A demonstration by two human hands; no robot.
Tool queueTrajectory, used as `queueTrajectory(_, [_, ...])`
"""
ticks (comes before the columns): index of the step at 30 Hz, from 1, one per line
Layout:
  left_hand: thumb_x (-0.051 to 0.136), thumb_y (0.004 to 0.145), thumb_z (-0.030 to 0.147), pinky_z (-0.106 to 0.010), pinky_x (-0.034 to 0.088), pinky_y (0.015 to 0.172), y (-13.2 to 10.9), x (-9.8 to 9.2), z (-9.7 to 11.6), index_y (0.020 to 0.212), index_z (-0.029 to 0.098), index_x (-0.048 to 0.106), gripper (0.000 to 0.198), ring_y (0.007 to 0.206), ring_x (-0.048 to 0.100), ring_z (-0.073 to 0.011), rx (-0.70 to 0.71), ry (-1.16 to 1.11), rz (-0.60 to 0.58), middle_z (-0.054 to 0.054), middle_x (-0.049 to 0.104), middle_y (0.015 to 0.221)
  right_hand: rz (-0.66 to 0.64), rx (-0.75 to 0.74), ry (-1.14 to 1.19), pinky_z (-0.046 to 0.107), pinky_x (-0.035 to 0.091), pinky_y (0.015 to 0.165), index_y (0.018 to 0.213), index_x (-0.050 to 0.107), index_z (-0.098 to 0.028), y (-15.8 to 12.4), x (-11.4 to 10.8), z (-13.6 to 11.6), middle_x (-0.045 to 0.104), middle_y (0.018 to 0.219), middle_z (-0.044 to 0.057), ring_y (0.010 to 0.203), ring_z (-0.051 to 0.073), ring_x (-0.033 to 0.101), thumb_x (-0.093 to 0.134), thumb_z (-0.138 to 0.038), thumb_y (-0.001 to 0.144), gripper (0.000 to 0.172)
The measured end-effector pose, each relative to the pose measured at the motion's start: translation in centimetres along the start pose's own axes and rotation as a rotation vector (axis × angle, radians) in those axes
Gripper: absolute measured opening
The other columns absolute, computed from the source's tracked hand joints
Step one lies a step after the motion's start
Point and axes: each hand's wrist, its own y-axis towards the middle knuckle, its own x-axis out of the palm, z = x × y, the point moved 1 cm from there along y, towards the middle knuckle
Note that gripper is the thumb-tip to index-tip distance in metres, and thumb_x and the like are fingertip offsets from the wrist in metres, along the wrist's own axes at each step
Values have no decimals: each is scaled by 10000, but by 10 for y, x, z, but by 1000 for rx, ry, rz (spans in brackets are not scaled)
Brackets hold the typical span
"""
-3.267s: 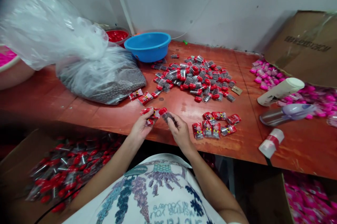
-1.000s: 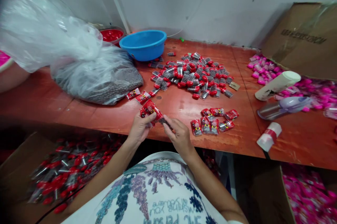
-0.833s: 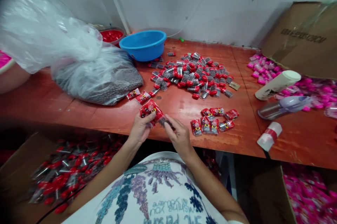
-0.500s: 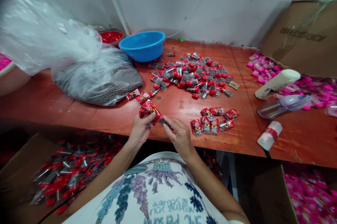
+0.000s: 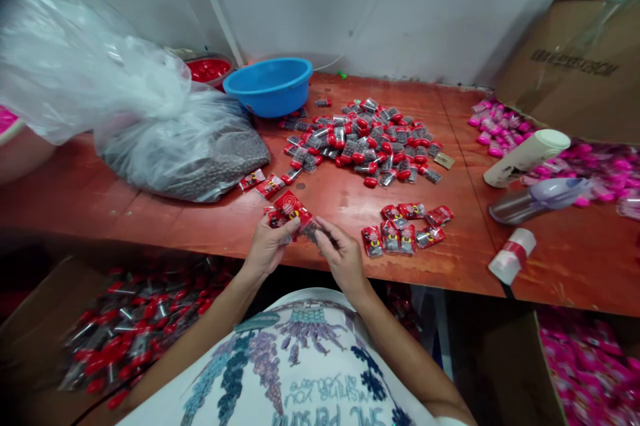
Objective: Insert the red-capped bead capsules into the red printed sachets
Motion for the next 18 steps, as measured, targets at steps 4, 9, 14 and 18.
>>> queueTrajectory(4, [816, 570, 193, -200, 455, 589, 1, -2, -2, 793, 141, 655, 280, 605, 576, -95, 64, 93, 4, 9, 656, 713, 26, -83, -78, 306, 519, 826, 1208, 613, -250, 0, 2, -2, 657, 1136, 45, 938, 175, 626, 560, -299, 872, 344])
queueTrajectory(9, [802, 594, 219, -211, 451, 572, 1, -2, -3, 806, 131, 671, 264, 625, 584, -115, 24, 133, -47, -16, 665, 733, 49, 91, 130, 266, 552, 612, 1178, 615, -217, 2, 6, 7, 687, 1056, 52, 797, 165, 643, 523, -361, 882, 342])
queueTrajectory(14, [807, 576, 229, -213, 445, 579, 1, 0, -3, 760, 134, 667, 251, 620, 579, -113, 53, 118, -25, -11, 658, 721, 43, -138, -159, 336, 534, 825, 1208, 594, -241, -2, 3, 10, 663, 1130, 62, 985, 195, 627, 513, -288, 903, 319])
queueTrajectory(18, [818, 558, 225, -196, 415, 539, 2, 1, -5, 738, 141, 645, 263, 558, 539, -88, 111, 157, 72, 19, 629, 656, 16, -355, -387, 379, 482, 922, 1255, 560, -248, -4, 3, 9, 664, 1135, 74, 1032, 202, 614, 492, -227, 917, 346])
